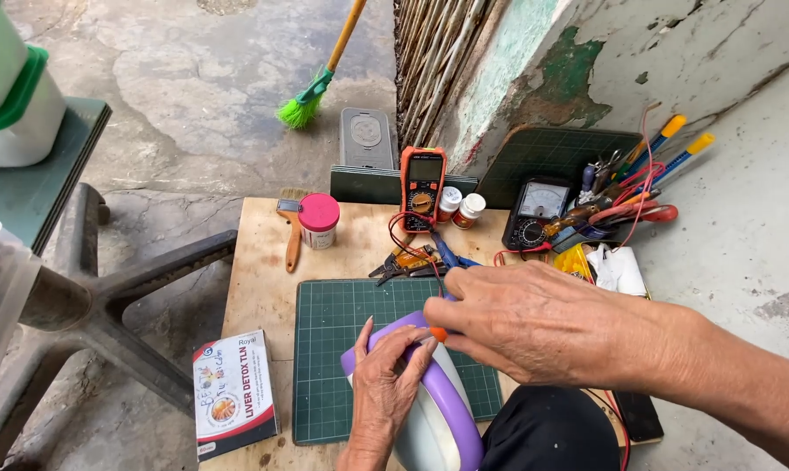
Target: Disassembling an electric kettle using a manual screwdriver and a power drill on a workbench.
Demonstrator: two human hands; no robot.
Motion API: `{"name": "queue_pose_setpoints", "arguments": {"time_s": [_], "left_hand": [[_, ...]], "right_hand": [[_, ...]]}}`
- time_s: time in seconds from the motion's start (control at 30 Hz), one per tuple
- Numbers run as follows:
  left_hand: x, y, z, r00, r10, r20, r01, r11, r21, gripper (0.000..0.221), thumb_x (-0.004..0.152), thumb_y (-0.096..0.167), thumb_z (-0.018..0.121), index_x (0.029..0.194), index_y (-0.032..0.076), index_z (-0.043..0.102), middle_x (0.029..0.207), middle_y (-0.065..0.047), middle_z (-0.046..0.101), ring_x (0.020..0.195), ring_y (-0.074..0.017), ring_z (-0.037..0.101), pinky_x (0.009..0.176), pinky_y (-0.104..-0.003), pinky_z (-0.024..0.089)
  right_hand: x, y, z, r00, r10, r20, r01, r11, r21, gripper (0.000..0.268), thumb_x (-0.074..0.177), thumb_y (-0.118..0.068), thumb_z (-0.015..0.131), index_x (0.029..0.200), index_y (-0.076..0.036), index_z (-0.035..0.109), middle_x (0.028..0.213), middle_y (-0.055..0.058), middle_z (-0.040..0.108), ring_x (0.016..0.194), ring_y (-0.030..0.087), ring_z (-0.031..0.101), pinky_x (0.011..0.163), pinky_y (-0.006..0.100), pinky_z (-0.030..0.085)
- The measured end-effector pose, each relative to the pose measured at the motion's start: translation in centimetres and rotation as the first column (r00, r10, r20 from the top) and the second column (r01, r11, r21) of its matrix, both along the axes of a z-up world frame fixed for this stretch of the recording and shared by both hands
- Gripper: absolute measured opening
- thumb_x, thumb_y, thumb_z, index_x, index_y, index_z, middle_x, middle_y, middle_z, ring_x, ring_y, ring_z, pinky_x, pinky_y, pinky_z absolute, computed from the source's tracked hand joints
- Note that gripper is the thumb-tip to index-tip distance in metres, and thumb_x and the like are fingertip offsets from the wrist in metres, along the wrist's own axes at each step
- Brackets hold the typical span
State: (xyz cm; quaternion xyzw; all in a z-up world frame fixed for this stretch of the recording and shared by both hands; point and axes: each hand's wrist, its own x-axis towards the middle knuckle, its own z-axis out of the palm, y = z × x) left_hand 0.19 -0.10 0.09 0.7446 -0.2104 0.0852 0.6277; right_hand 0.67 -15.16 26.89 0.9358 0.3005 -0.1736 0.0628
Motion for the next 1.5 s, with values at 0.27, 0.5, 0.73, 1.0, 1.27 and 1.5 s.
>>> {"name": "queue_pose_setpoints", "arguments": {"time_s": [0.27, 0.5, 0.73, 1.0, 1.27, 1.5], "left_hand": [[-0.3, 0.0, 0.1, 1.000, 0.015, -0.014, -0.015, 1.000, -0.001, 0.018, 0.103, 0.029, 0.073, 0.109, 0.019, 0.087, 0.108, 0.004, 0.091, 0.107, -0.0144, 0.085, 0.133, -0.054, 0.026], [-0.3, -0.1, -0.2, 1.000, 0.014, -0.009, -0.014, 1.000, -0.007, 0.017, 0.103, 0.030, 0.074, 0.110, 0.021, 0.087, 0.110, 0.007, 0.090, 0.109, -0.0144, 0.084, 0.133, -0.054, 0.027], [-0.3, -0.4, -0.2, 1.000, 0.011, -0.017, -0.011, 1.000, -0.010, 0.018, 0.102, 0.029, 0.075, 0.110, 0.020, 0.088, 0.110, 0.006, 0.090, 0.107, -0.0133, 0.085, 0.133, -0.054, 0.026], [-0.2, -0.1, -0.3, 0.999, 0.026, -0.025, -0.026, 0.999, -0.032, 0.017, 0.102, 0.030, 0.076, 0.106, 0.019, 0.088, 0.107, 0.005, 0.090, 0.104, -0.0127, 0.084, 0.133, -0.052, 0.026], [-0.2, -0.2, -0.4, 1.000, 0.007, -0.009, -0.008, 0.999, -0.031, 0.015, 0.103, 0.029, 0.076, 0.108, 0.023, 0.088, 0.106, 0.008, 0.089, 0.103, -0.0111, 0.084, 0.132, -0.053, 0.023], [-0.2, -0.1, -0.3, 1.000, 0.000, -0.018, -0.001, 1.000, -0.021, 0.016, 0.104, 0.029, 0.074, 0.109, 0.021, 0.087, 0.108, 0.009, 0.089, 0.104, -0.0126, 0.084, 0.133, -0.054, 0.024]], "right_hand": [[-0.7, -0.5, -2.4, 0.962, -0.249, 0.114, 0.226, 0.956, 0.185, 0.028, 0.111, -0.049, 0.065, 0.123, -0.024, 0.060, 0.105, 0.005, 0.067, 0.086, 0.039, 0.068, 0.079, 0.057, 0.055], [-1.2, 0.0, -2.6, 0.876, 0.014, 0.482, -0.004, 1.000, -0.022, 0.039, 0.112, -0.055, 0.070, 0.103, -0.022, 0.052, 0.077, 0.000, 0.055, 0.057, 0.029, 0.065, 0.040, 0.048, 0.051], [-1.4, -0.1, -1.7, 0.984, -0.123, 0.133, 0.099, 0.979, 0.176, 0.013, 0.113, -0.032, 0.064, 0.116, -0.022, 0.057, 0.105, 0.005, 0.059, 0.082, 0.031, 0.062, 0.078, 0.050, 0.052], [-1.3, 0.0, -2.9, 0.907, -0.144, 0.396, 0.113, 0.988, 0.101, 0.031, 0.111, -0.052, 0.067, 0.105, -0.022, 0.059, 0.078, 0.001, 0.067, 0.062, 0.038, 0.067, 0.039, 0.054, 0.051], [-2.0, -0.1, -2.3, 0.908, -0.409, 0.085, 0.368, 0.880, 0.300, 0.028, 0.103, -0.037, 0.070, 0.128, -0.026, 0.063, 0.103, 0.003, 0.071, 0.093, 0.029, 0.073, 0.081, 0.048, 0.057], [-1.6, 0.6, -2.4, 0.930, -0.015, 0.367, -0.016, 0.997, 0.081, 0.025, 0.113, -0.044, 0.065, 0.110, -0.020, 0.058, 0.082, 0.002, 0.063, 0.068, 0.027, 0.070, 0.051, 0.048, 0.051]]}}
